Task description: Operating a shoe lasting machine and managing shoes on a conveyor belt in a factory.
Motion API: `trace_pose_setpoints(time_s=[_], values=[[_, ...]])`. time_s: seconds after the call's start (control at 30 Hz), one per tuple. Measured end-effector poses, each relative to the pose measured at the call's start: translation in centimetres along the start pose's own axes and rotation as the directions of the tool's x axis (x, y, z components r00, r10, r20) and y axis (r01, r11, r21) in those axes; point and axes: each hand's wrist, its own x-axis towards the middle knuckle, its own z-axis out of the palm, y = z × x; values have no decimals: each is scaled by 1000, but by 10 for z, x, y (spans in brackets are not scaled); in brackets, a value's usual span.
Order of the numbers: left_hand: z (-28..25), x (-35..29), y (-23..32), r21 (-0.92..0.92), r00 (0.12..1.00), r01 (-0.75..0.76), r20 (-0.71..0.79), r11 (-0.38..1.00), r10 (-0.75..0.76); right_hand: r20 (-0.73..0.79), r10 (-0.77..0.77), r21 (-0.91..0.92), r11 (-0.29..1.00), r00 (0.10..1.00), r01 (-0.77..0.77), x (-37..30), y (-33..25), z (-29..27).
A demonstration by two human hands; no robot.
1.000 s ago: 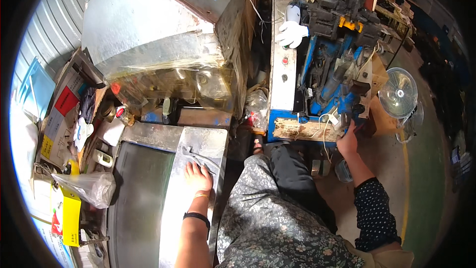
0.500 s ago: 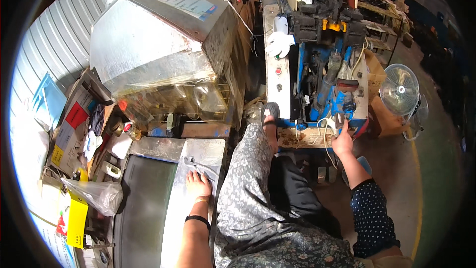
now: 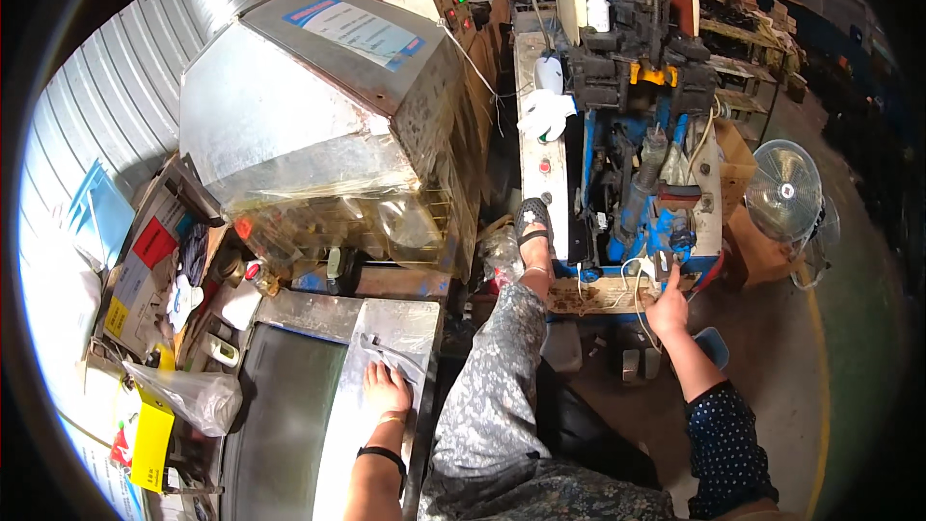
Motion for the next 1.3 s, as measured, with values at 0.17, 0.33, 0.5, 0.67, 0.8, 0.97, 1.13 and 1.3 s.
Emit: trace_pose_setpoints(time_s=[0.17,0.33,0.5,0.67,0.8,0.97,1.13,1.3], values=[[0,0,2,3,1000,-5,13,1000,5,-25,4,30,1000,1000,-3,0,7,6],[4,4,0,37,997,-47,-52,998,49,22,-23,40,999,999,22,4,1,0],[-2,-1,0,46,1000,-20,-21,999,21,-42,-75,30,997,996,76,-2,2,2],[-3,3,6,46,1000,-13,12,999,12,-12,-64,25,998,998,65,1,4,1],[-6,1,1,47,1000,9,6,999,-10,5,-58,48,997,998,58,-2,1,0],[-5,5,8,23,999,10,39,1000,-11,5,-57,38,998,998,57,2,1,-1],[-8,4,4,25,998,27,60,999,-28,-90,-129,-15,992,987,129,3,15,13],[-1,2,1,46,999,-9,43,999,7,-99,-125,-41,992,987,121,5,15,12]])
